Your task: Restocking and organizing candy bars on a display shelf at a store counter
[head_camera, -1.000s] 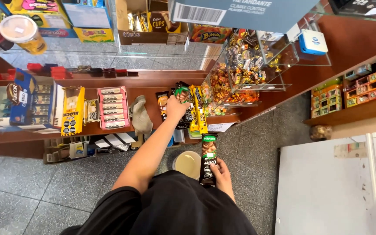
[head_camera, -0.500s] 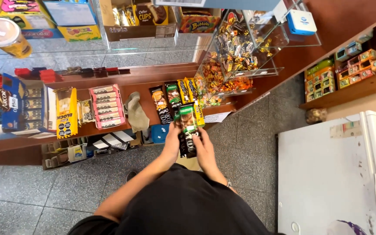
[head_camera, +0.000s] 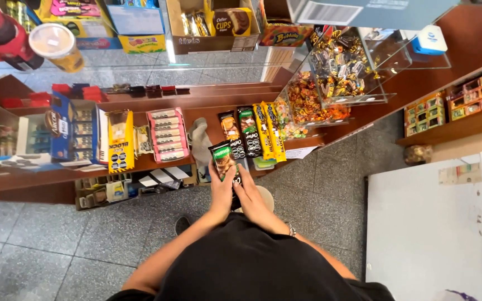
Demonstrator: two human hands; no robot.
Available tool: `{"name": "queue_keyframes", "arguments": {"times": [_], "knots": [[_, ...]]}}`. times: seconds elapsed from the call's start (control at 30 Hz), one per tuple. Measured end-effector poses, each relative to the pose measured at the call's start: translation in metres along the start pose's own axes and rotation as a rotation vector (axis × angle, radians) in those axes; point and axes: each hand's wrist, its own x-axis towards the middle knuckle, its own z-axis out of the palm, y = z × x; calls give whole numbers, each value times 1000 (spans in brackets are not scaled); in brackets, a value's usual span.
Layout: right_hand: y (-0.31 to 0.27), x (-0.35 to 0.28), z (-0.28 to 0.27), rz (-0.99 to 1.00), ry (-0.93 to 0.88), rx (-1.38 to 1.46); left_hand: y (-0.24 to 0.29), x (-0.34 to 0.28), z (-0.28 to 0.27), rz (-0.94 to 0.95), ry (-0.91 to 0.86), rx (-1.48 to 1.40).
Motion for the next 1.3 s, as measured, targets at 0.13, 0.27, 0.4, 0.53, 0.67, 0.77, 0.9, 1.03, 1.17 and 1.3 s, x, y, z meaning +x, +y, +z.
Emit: {"name": "queue_keyframes", "arguments": {"times": [0.13,0.27,0.4,0.53,0.67,0.77,0.9,1.03,1.17,1.3], "knots": [[5,5,13,98,-35,66,-10,7,-21,-67,-2,-55],[-35,10,22,198,14,164,-27,18,-35,-96,-56,-148],[-58,11,28,207,-17,205,-44,33,-50,-91,-140,-134],[-39,19,46,226,-17,211,-49,46,-70,-108,-204,-113],[-34,19,56,267,15,266,-47,49,-81,-150,-198,-110],[-43,13,63,295,36,237,-39,45,-85,-174,-240,-54],[-51,12,68,312,77,206,-6,34,-79,-188,-301,-48],[-63,6,64,331,88,189,3,27,-77,-180,-326,-46],[-63,6,58,360,80,171,-17,31,-67,-209,-287,-108],[-40,9,45,363,94,182,-3,27,-52,-232,-240,-120]]}}
